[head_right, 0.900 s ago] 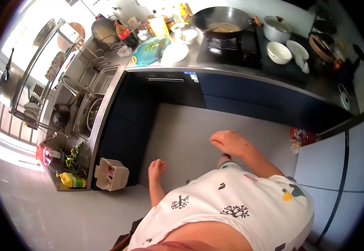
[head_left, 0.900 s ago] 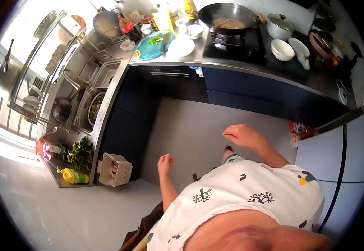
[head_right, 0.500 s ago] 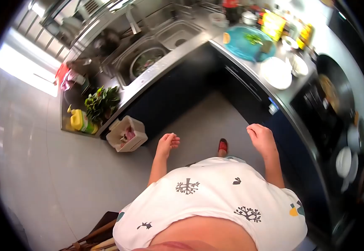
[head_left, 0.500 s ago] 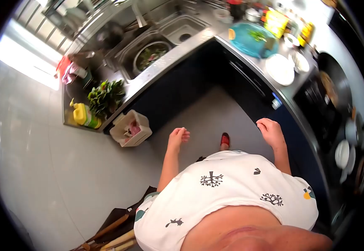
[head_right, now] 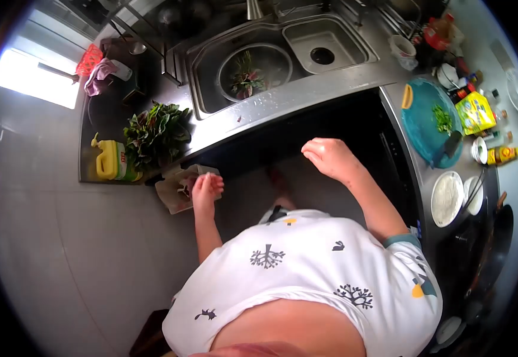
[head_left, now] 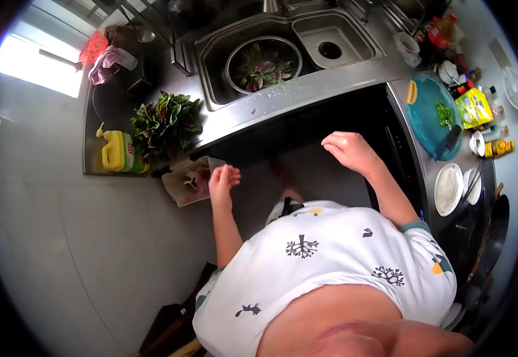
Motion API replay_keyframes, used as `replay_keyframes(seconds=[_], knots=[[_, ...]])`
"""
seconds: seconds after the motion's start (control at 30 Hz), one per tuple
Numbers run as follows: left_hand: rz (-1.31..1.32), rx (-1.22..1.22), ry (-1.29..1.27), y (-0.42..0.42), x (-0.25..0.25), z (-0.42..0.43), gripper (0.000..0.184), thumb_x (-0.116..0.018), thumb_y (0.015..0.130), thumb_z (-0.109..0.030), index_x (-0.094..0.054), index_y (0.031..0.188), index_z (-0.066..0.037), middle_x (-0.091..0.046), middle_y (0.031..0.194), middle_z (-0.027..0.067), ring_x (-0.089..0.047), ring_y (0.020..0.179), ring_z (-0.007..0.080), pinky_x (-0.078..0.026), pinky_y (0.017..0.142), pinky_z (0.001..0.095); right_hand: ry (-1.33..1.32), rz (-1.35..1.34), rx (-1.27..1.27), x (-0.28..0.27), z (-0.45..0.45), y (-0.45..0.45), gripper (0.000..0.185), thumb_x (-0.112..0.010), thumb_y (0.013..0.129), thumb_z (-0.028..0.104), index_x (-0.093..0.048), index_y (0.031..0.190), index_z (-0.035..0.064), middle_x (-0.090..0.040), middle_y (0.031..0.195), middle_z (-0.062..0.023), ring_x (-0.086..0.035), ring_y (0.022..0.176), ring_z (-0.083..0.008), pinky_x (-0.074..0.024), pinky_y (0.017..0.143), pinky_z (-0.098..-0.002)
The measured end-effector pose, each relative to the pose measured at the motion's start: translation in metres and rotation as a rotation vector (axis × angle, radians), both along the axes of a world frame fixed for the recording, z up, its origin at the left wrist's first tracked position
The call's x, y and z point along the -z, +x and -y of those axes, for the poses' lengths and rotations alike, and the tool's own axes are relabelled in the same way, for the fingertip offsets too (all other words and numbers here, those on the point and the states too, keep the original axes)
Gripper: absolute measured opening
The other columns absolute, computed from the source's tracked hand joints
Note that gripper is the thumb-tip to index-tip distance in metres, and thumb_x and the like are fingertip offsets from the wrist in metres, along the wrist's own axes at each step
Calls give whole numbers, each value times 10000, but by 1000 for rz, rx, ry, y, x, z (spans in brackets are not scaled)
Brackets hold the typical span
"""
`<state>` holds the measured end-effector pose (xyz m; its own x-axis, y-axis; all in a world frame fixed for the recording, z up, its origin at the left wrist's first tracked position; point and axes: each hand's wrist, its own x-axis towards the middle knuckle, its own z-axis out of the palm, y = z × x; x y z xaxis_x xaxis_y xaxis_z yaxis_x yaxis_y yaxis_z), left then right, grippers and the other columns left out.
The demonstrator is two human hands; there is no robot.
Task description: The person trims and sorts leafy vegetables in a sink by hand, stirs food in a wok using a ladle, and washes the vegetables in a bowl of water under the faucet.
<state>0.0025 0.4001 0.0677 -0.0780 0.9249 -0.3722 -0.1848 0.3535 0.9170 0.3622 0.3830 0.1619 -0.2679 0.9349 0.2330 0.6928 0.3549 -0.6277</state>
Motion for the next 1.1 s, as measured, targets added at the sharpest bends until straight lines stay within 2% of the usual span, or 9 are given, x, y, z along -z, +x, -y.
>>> replay_keyframes(seconds=[0.13,0.23,0.33,0.67,0.8,0.93,0.97,1.03,1.1], knots=[[-352,42,144,19,-10,-120,127,-555,857,-132,-596,854,-12,-622,741,61,-572,661,121,-453,596,238,-141,-33,96,-10,-77,-12,107,-587,802,127,-629,858,47,-633,831,-106,-613,754,-287,-496,660,-331],[-903,363,368,54,12,-178,244,-650,763,-147,-600,940,14,-622,766,126,-603,701,240,-473,671,313,-202,-94,158,-10,-120,-11,113,-585,809,120,-623,870,32,-633,838,-120,-613,760,-298,-492,665,-327],[-1187,496,503,83,30,-193,172,-644,704,-143,-585,809,-20,-606,765,139,-584,752,315,-475,666,405,-235,-89,206,-5,-145,-7,107,-582,810,114,-617,871,33,-631,829,-124,-611,758,-301,-489,661,-334],[-1255,147,552,64,31,-288,126,-595,671,29,-554,770,-36,-548,800,117,-529,819,332,-456,656,422,-461,-150,169,23,-221,53,120,-563,814,104,-619,885,25,-644,823,-125,-624,731,-260,-482,667,-320],[-1445,222,157,71,35,-292,78,-638,686,-77,-582,740,-67,-544,873,88,-533,876,305,-476,669,416,-477,-135,4,23,-279,64,146,-556,817,127,-625,886,18,-646,804,-118,-622,761,-248,-478,680,-318],[-1493,-13,115,93,14,-286,109,-624,748,-138,-557,709,-62,-537,818,58,-548,813,290,-472,630,415,-533,-220,-144,43,-336,68,171,-542,821,161,-627,880,25,-645,781,-108,-622,717,-261,-479,646,-332],[-1474,-13,115,94,17,-286,55,-595,767,-125,-588,786,-74,-557,866,64,-550,825,299,-474,663,414,-501,-190,-191,59,-347,66,177,-540,820,174,-628,878,32,-644,774,-111,-622,715,-267,-480,639,-336],[-1346,24,280,105,9,-294,289,-571,772,-99,-575,1061,-112,-560,1009,83,-523,917,328,-457,769,406,-476,-156,-255,85,-373,60,187,-545,806,212,-634,870,61,-639,764,-123,-622,725,-287,-481,632,-352],[-1317,119,352,113,12,-319,285,-609,765,-147,-576,1044,-103,-559,998,96,-519,928,333,-455,774,409,-379,-94,-330,112,-390,49,183,-561,785,224,-635,861,75,-642,797,-128,-621,748,-297,-481,674,-385]])
